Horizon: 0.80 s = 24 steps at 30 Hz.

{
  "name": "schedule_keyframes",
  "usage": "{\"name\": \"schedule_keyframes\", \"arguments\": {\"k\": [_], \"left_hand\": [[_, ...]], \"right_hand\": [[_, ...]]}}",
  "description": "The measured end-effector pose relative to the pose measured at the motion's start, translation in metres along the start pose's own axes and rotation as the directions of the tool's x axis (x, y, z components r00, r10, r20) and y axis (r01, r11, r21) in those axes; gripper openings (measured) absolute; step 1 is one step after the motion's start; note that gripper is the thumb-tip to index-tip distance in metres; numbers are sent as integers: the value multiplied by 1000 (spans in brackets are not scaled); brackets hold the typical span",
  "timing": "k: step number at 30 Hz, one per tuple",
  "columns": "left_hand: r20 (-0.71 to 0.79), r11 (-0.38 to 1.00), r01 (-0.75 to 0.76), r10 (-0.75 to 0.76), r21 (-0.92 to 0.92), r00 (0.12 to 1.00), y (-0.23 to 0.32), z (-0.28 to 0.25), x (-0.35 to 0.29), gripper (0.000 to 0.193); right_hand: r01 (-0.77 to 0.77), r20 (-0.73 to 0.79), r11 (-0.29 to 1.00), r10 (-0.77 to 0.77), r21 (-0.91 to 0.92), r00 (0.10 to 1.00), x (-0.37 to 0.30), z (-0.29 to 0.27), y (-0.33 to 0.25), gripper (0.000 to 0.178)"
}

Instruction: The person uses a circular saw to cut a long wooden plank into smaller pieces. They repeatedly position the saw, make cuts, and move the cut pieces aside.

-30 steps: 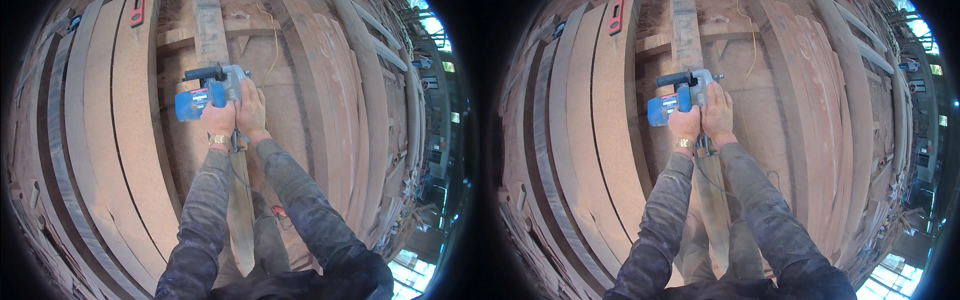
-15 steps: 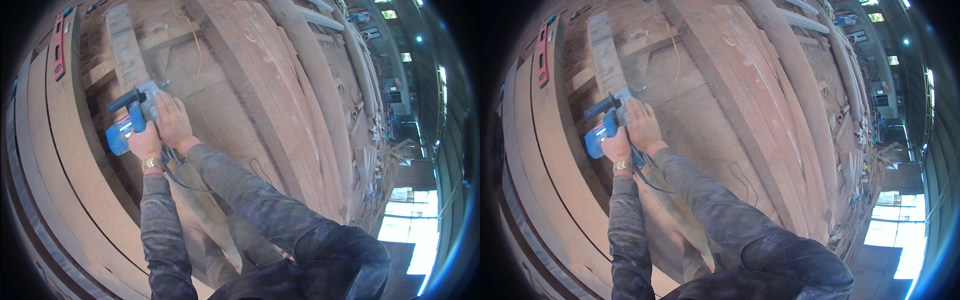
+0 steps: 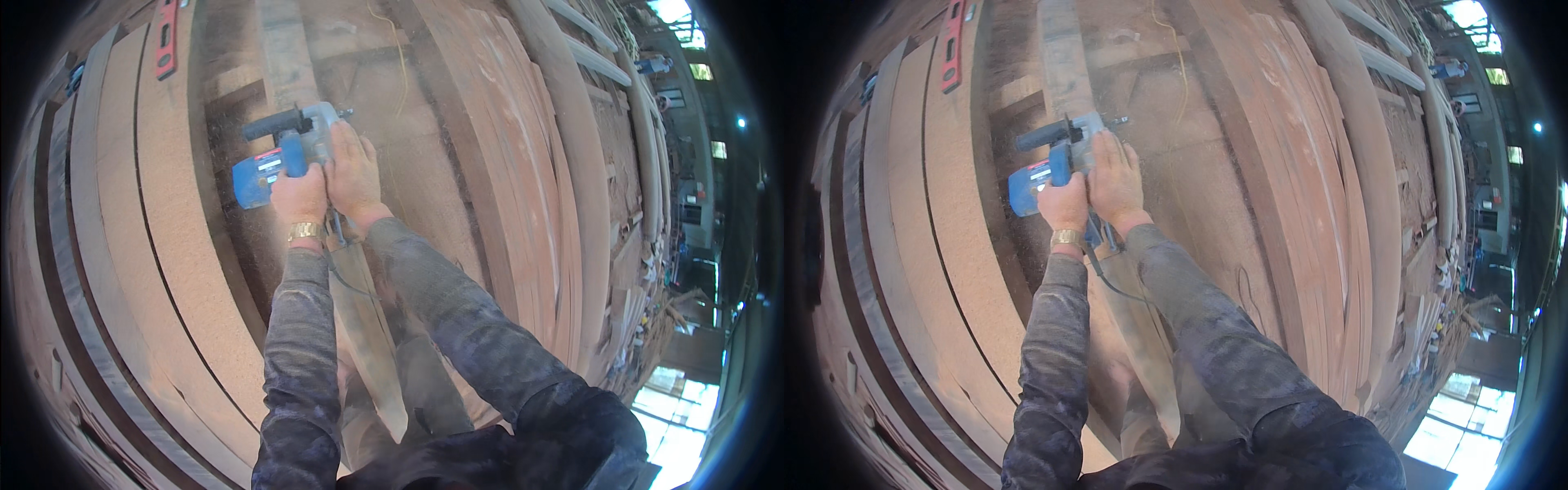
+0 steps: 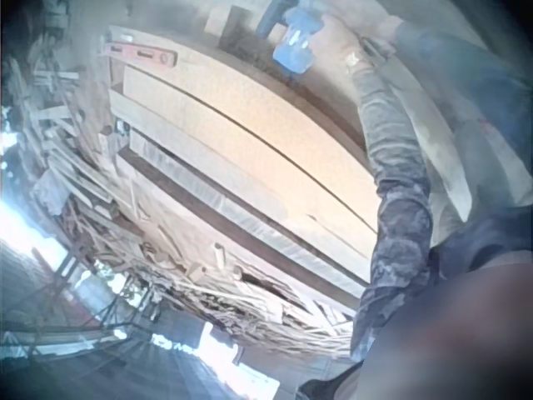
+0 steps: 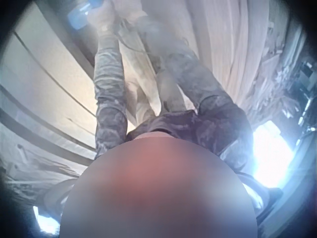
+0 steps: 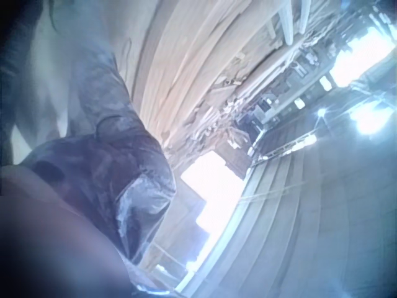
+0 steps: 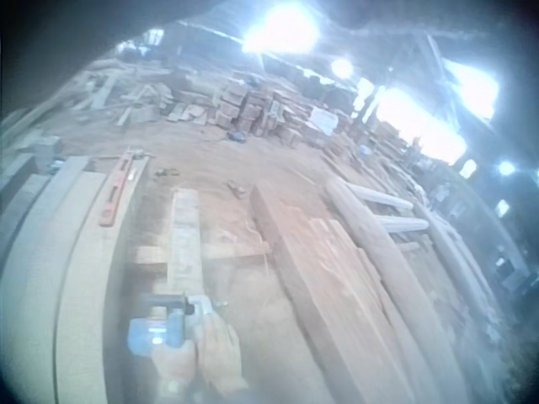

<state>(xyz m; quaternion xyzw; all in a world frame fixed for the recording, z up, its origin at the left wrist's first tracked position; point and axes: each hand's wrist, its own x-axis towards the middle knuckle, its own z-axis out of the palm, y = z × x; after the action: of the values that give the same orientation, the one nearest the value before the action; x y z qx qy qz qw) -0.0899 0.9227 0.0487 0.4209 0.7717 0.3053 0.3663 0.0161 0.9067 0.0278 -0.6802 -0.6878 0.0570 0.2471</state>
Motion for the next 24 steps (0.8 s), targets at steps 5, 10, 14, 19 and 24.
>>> {"name": "schedule_keyframes", "arguments": {"k": [5,10,14,19,24], "left_hand": [[-40,1000,-10,9,-29,999,3,0,-2,37],[-6,999,-1,1,-37,1000,3,-1,-2,38],[8,999,14,-14,-36,1000,4,-2,0,41],[-24,1000,-13,14,11,1000,1,4,7,39],[-29,1000,-31,31,6,999,-10,12,18,38]], "right_hand": [[69,-58,998,-69,6,996,0,0,2,63],[73,-64,997,-74,-7,995,0,2,4,65],[76,-68,997,-76,-3,995,3,4,5,63],[82,-106,997,-81,4,991,4,11,8,62],[42,-98,999,-40,23,994,4,23,9,61]]}}
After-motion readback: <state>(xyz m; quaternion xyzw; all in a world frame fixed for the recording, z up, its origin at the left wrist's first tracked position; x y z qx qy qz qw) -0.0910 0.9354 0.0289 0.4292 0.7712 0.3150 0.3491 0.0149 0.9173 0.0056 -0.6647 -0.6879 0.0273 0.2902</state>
